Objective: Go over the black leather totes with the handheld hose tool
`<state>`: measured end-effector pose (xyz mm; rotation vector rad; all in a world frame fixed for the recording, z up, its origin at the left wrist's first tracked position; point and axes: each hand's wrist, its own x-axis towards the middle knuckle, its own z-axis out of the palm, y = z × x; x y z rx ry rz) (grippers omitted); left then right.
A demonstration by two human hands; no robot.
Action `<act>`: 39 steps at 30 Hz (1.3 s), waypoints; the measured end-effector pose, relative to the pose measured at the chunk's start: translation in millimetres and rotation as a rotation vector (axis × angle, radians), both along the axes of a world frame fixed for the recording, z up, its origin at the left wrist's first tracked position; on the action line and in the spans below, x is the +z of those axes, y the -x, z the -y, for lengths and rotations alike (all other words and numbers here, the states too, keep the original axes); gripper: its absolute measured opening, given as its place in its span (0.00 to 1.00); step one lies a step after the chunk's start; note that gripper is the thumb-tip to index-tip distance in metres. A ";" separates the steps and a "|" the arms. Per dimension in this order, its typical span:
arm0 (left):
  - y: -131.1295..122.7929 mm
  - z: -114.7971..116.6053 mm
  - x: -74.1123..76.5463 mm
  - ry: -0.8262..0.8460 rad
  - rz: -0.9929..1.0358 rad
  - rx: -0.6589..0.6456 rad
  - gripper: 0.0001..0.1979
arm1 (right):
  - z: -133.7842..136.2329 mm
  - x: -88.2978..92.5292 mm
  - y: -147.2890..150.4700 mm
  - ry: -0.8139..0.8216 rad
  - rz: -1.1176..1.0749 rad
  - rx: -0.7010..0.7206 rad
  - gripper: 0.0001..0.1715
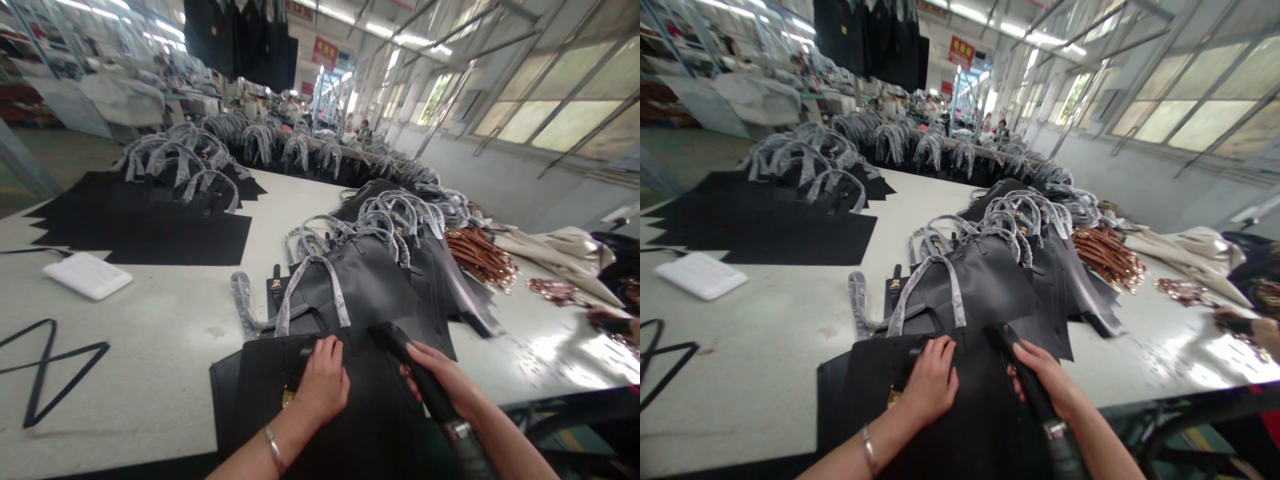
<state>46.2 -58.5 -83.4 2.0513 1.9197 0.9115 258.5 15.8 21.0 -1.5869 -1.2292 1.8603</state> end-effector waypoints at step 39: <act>103.8 -12.8 26.1 0.388 -0.143 0.095 0.16 | 22.2 8.2 94.3 0.109 0.027 0.531 0.36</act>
